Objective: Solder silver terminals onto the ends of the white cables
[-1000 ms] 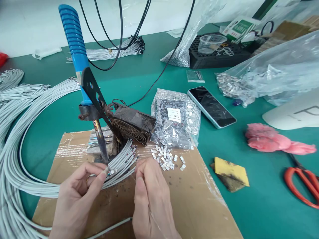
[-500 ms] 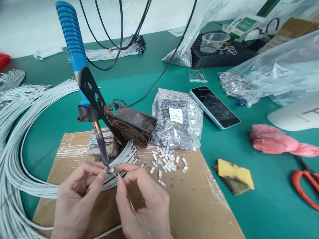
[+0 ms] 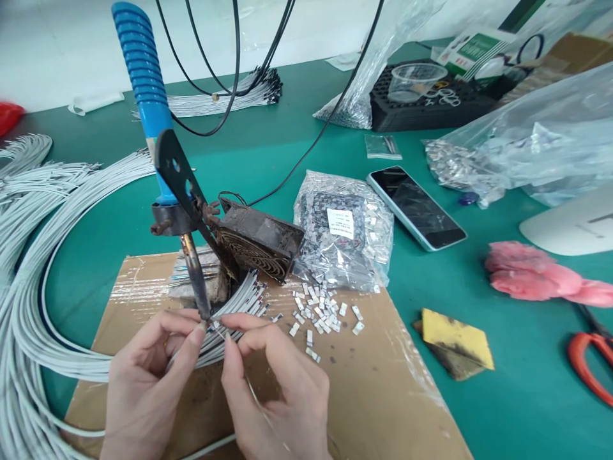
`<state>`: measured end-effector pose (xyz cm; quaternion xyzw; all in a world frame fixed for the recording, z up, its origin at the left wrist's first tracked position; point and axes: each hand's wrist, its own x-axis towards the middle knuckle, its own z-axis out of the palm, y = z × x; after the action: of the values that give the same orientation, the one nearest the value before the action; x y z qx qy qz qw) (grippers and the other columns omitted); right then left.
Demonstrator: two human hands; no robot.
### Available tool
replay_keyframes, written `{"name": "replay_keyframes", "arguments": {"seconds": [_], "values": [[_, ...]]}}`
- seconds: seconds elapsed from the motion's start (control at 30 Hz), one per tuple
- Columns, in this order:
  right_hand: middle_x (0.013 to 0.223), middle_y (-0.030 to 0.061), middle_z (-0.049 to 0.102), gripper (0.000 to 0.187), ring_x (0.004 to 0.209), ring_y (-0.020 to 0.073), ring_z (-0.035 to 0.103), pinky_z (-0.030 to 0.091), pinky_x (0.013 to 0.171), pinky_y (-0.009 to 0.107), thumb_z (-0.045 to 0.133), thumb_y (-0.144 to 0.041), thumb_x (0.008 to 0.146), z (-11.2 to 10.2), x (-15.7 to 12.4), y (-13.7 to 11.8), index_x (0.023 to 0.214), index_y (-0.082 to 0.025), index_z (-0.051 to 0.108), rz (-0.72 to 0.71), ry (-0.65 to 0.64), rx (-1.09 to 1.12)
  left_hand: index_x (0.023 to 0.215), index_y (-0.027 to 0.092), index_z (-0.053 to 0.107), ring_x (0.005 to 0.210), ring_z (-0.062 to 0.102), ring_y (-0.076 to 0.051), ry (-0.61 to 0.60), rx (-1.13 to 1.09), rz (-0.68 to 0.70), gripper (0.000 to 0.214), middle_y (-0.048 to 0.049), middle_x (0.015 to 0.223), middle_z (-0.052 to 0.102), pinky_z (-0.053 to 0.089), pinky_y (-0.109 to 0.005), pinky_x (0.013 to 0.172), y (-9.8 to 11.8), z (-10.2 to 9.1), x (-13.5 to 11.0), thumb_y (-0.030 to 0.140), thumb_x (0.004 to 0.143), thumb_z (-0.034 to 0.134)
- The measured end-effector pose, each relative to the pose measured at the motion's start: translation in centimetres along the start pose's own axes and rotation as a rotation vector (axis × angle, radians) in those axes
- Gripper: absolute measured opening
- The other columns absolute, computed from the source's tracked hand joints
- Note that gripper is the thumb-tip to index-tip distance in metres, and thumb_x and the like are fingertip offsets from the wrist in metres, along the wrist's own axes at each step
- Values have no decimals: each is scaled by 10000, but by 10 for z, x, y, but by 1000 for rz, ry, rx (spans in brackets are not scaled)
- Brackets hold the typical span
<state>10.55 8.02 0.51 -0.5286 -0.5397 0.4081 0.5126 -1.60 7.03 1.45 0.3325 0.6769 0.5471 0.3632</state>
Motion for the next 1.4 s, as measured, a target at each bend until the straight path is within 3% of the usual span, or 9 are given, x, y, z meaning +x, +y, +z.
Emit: {"name": "replay_keyframes", "arguments": {"seconds": [0.2,0.33,0.43,0.67,1.07,1.4], "values": [[1066,-36,802,179,931,117,779,549,722,141,654,-143,915,-3,2,3,789,-265,621,-76,-51,-25,715,207,722,480,504,-64,-96,37,54,116,0,793,739,361,-136,402,-1,-5,2,173,826,726],[1039,-36,810,183,854,110,775,549,725,150,674,-166,906,-1,1,-1,758,-259,618,-49,14,-38,677,206,703,520,541,-72,15,-10,18,130,5,778,725,382,-131,433,3,1,-1,164,798,727],[1026,-29,814,183,835,113,775,551,717,156,680,-158,899,1,1,-2,756,-258,623,-66,18,-33,677,202,706,503,515,-65,28,-16,22,129,3,790,720,365,-134,420,3,3,-2,163,798,727],[1001,-54,814,177,845,99,770,553,760,144,686,-162,889,2,1,2,758,-265,628,-82,31,-23,759,215,716,480,505,-59,-151,49,74,147,0,856,742,386,-136,416,-7,-13,6,181,900,695],[980,39,822,189,820,165,782,587,759,242,668,-160,906,0,3,1,737,-237,630,-98,-19,-15,765,211,723,531,583,-78,-164,69,84,145,-7,854,759,448,-133,457,-6,-16,6,163,900,698],[978,6,804,193,858,144,763,556,810,216,666,-172,913,3,0,3,737,-237,621,-54,-18,38,708,200,724,511,529,-70,-71,-12,20,134,-5,806,742,397,-132,444,-2,-5,1,132,823,726]]}}
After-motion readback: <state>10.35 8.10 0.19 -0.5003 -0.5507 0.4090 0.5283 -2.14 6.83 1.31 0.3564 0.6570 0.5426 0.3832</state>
